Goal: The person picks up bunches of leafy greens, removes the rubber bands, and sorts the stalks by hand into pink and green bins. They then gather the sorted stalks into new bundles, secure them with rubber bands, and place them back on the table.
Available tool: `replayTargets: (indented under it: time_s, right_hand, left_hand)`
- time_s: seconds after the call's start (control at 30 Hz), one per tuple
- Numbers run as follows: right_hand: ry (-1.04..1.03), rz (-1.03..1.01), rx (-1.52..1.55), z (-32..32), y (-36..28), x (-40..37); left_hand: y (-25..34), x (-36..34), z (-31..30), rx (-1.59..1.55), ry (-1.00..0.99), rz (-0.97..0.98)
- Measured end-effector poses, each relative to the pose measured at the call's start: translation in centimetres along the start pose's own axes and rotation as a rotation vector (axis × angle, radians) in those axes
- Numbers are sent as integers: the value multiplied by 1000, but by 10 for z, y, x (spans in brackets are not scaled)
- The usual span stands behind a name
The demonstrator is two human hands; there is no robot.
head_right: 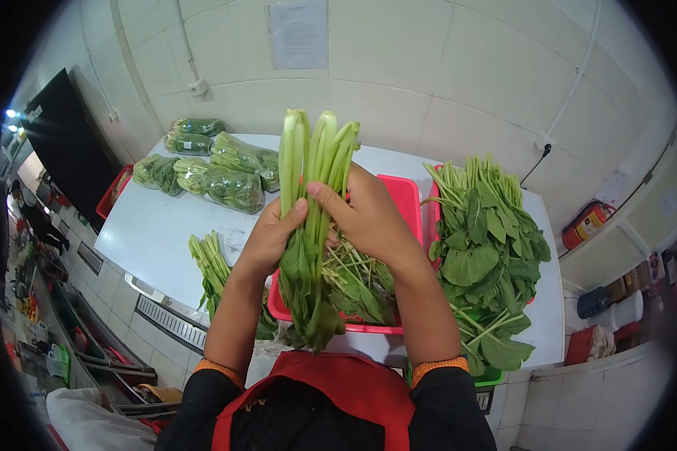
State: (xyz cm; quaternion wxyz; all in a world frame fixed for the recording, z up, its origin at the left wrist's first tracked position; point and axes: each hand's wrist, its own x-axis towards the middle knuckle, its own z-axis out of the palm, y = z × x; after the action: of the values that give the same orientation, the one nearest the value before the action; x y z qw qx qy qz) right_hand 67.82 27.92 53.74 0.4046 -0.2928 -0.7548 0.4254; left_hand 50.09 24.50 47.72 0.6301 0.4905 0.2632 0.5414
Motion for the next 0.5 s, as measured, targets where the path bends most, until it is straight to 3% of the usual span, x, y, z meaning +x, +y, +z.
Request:
replayTargets:
  time_s: [0.07,0.17,0.27,0.37,0.4,0.5]
  right_hand:
    - [6,74,94,-1,-4,-3]
    - [137,-76,106,0,21,4]
    - [298,50,236,-15,32,6]
    - [338,9,558,-34,17,9]
    - [439,26,646,-35,10,8]
    - [463,-34,697,-54,11,0]
  left_hand:
    - [1,0,-3,-32,37,-17]
    - [2,1,-16,-209,0,-13]
    - [8,1,-22,-255,-37,58]
    - [20,-2,-21,-311,62,50]
    - [20,-2,-24,-338,52,81]
    - [16,1,-43,-536,-64,164]
